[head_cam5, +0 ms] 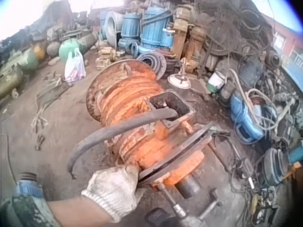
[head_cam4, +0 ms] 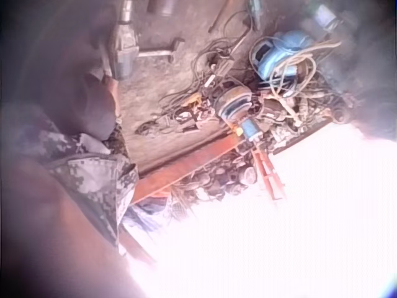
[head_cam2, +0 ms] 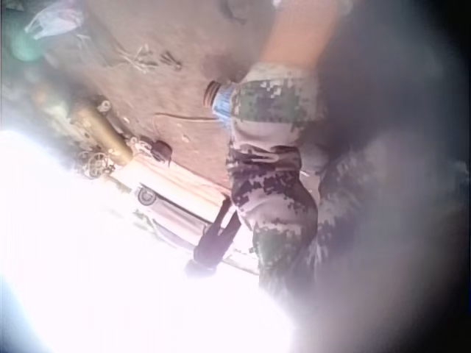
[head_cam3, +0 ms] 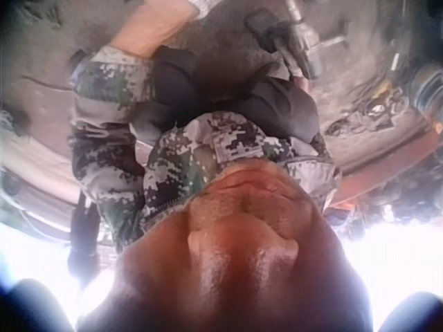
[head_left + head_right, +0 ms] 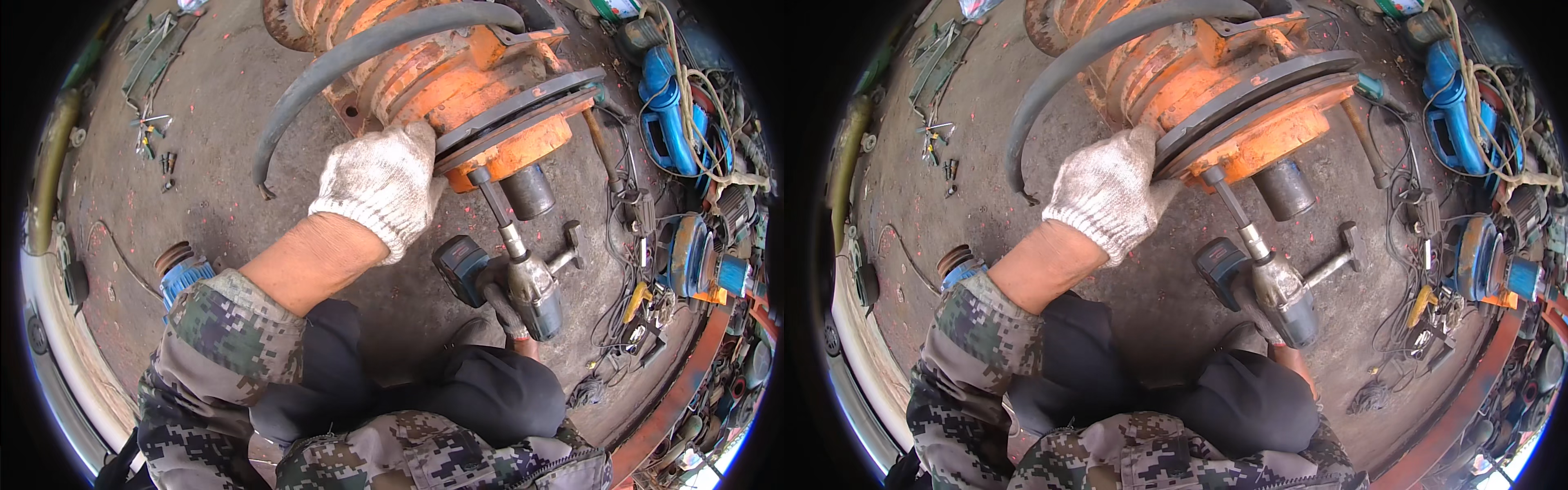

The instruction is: The person uses a cordless impact driver to remove bolts from a large orange mechanical part, then uses a hammer to tap the part. The person continues to remove and install bolts using the impact driver.

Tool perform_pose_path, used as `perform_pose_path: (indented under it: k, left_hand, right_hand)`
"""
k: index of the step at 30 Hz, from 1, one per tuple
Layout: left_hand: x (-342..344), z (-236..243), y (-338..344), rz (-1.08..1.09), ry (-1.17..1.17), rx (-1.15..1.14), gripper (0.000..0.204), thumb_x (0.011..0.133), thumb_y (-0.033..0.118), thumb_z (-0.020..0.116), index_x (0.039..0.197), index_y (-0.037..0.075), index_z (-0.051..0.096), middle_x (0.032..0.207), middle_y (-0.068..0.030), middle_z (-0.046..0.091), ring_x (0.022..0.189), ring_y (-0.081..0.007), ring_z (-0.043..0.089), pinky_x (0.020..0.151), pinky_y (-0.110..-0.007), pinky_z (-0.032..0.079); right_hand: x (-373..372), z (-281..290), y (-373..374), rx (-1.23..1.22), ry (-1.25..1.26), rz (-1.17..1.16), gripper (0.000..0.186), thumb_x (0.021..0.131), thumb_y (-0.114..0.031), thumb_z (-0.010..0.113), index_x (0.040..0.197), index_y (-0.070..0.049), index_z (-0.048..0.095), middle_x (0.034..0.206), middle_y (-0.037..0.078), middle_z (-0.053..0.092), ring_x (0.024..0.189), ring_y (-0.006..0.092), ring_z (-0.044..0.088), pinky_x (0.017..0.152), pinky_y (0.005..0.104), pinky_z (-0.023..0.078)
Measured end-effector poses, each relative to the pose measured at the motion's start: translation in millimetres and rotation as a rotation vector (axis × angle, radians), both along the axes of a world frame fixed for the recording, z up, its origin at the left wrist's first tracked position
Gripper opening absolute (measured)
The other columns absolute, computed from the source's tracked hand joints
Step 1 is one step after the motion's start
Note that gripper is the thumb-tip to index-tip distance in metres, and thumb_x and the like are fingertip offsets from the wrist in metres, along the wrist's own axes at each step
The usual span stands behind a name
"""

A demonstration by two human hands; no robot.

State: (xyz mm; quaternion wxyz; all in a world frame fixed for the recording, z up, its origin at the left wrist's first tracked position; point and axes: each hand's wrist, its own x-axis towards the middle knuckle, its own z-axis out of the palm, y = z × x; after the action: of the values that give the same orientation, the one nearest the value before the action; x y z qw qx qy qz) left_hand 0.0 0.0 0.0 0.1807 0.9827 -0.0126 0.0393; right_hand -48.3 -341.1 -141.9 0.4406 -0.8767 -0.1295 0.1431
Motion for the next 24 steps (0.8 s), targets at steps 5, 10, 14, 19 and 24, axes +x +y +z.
perform_pose_path:
  k: [5,10,14,19,24]
  left_hand:
    - [-38.8,33.1,-40.3,0.035,0.078,-0.064,0.039,0.087,0.04,0.081,0.086,0.004,0.068,0.079,-0.0223,0.069,0.078,-0.0368,0.072,0.071,-0.048,0.057]
    - [-20.9,-4.0,-73.5,0.259,0.629,-1.224,0.044,0.108,0.04,0.061,0.123,-0.001,0.062,0.108,-0.0145,0.074,0.099,-0.0251,0.072,0.085,-0.041,0.059]
    - [-24.0,-11.5,-121.8,0.357,0.596,-1.787,0.041,0.108,0.036,0.061,0.125,-0.001,0.063,0.109,-0.0136,0.073,0.1,-0.0202,0.07,0.091,-0.037,0.057]
    - [-30.7,6.3,-172.1,0.094,0.576,-1.098,0.032,0.104,0.02,0.066,0.127,-0.003,0.063,0.111,-0.0145,0.074,0.101,-0.0265,0.072,0.091,-0.036,0.056]
    - [7.7,38.6,-149.7,-0.426,-0.29,-0.151,0.025,0.089,0.006,0.078,0.112,0.001,0.07,0.103,-0.0156,0.073,0.093,-0.0314,0.07,0.085,-0.04,0.055]
  right_hand:
    - [1.3,22.3,-15.1,-0.015,-0.267,0.155,0.038,0.089,-0.012,0.08,0.123,-0.003,0.066,0.102,0.004,0.071,0.094,0.0245,0.069,0.087,0.0383,0.056]
    - [-10.4,-3.2,-3.4,0.689,0.106,-0.017,0.037,0.093,-0.014,0.079,0.127,-0.003,0.068,0.119,0.007,0.072,0.106,0.02,0.068,0.092,0.0386,0.056]
    - [-18.6,-14.1,-19.3,0.941,0.275,-0.002,0.038,0.095,-0.013,0.077,0.131,-0.005,0.067,0.125,0.008,0.071,0.112,0.0206,0.068,0.097,0.038,0.055]
    - [-41.4,-31.7,-68.1,0.752,0.112,-0.015,0.041,0.097,-0.012,0.075,0.137,-0.007,0.066,0.134,0.009,0.069,0.12,0.0213,0.067,0.103,0.0374,0.055]
    - [-26.2,-29.9,-80.2,1.1,0.391,-0.493,0.035,0.092,-0.009,0.078,0.125,-0.002,0.069,0.097,0.006,0.072,0.086,0.0145,0.07,0.076,0.0306,0.058]
